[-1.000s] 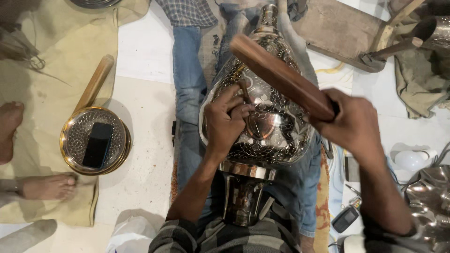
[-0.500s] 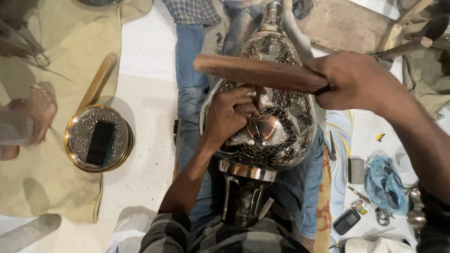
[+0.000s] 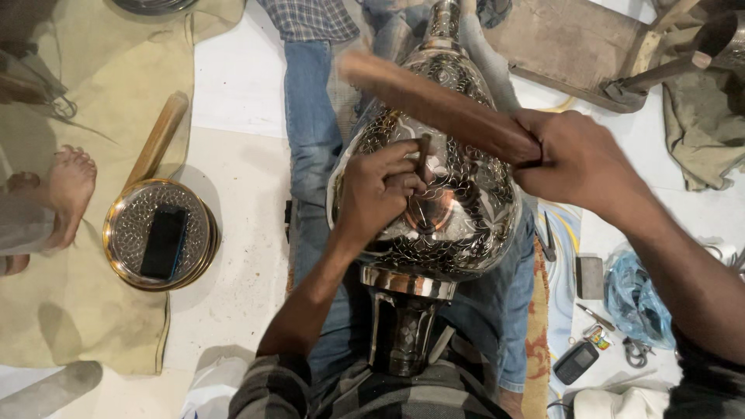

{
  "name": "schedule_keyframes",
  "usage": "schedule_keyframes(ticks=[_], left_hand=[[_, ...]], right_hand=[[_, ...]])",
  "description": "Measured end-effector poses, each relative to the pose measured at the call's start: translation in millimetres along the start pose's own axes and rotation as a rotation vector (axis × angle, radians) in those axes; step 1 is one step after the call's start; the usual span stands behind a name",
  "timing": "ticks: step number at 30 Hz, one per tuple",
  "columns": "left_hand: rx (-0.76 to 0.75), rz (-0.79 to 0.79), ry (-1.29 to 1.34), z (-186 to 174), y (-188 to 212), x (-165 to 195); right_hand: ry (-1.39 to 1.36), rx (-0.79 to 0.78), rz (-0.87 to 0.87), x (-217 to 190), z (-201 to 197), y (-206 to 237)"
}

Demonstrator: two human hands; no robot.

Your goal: The person sits on the floor with a large engraved brass vessel on their lap and decorates its surface by hand. They hold a small chisel against the metal and strike it with a wooden mallet, working pattern after pattern into the vessel body, occasionally repositioning the chisel and rotating their grip on the vessel.

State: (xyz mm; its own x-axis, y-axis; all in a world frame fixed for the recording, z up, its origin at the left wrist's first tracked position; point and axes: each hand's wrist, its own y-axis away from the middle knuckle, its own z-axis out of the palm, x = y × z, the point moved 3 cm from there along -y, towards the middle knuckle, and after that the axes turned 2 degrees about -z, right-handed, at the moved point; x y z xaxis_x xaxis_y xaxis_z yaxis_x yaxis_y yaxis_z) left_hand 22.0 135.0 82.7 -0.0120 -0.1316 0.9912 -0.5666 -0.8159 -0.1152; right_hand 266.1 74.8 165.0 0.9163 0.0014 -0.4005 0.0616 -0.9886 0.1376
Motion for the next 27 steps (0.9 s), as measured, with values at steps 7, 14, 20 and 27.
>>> schedule_keyframes(ticks=[7,14,20,27], left_hand=[[0.238,0.045,0.09,12,20,-1],[0.208,0.029,0.057,12,19,3],[0.05,-0.017,-0.039,4,9,9],[-0.181,-0.046,0.072,1,-5,13]], right_hand=[[-0.347,0.077,-0.054,0,-6,-33],[0.204,-0.196,-0.083,-44,-35,-33],[0.121,-0.066,-0.121,-36,-27,-11],[-0.159,-0.017,0.051,-15,-7,17]])
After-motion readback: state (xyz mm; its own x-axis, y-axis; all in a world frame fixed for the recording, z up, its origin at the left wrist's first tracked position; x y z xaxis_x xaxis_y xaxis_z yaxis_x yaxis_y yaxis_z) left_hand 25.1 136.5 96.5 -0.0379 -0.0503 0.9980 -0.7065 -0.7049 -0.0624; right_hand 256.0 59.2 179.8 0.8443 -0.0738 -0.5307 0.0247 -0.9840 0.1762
